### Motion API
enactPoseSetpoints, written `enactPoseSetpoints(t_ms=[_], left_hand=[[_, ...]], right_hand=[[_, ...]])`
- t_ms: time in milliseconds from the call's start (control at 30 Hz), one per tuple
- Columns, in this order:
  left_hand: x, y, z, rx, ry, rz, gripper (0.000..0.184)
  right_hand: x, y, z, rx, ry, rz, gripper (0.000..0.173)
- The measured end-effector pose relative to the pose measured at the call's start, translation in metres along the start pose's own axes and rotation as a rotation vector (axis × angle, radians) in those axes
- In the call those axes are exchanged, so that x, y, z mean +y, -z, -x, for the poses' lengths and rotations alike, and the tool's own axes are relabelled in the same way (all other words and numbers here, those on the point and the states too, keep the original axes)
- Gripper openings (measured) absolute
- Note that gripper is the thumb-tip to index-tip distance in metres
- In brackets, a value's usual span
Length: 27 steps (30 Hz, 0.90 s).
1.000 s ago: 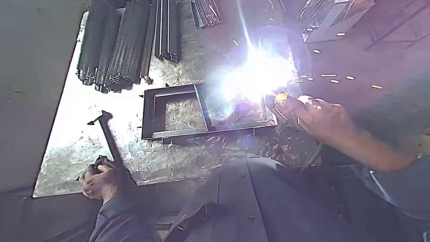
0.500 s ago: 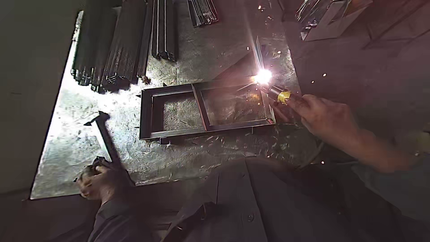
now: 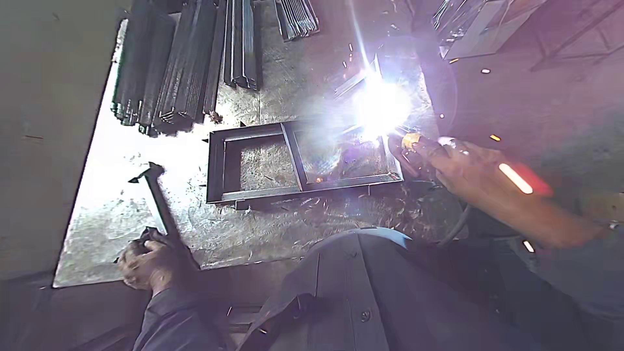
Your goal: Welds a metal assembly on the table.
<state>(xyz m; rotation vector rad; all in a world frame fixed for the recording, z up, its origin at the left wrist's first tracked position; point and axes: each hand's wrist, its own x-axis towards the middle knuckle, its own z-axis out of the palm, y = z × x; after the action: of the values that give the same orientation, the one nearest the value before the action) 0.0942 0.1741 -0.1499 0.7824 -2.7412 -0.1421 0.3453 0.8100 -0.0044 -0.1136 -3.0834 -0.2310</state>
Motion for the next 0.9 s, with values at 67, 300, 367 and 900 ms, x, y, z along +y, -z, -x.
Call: enactPoseSetpoints(t_ms=[67,300,367,900], left_hand=[[0.016,0.02,0.013,-0.051,0.022,0.046,0.056],[-0.012,-0.015,-0.013,0.021,-0.002,-0.046,0.053],[0.007,0.006,0.002,-0.055,0.06,-0.002,0.054],[0.003,0.01,0.004,-0.062,-0.015,0.026,0.052]], right_hand=[[-0.001,0.001,-0.001,-0.005,-0.013,-0.013,0.044],[-0.001,0.003,-0.003,0.018,0.004,-0.031,0.046],[-0.001,0.003,-0.004,-0.013,-0.007,-0.035,0.05],[-0.003,0.002,-0.006,-0.015,0.0,-0.054,0.054]])
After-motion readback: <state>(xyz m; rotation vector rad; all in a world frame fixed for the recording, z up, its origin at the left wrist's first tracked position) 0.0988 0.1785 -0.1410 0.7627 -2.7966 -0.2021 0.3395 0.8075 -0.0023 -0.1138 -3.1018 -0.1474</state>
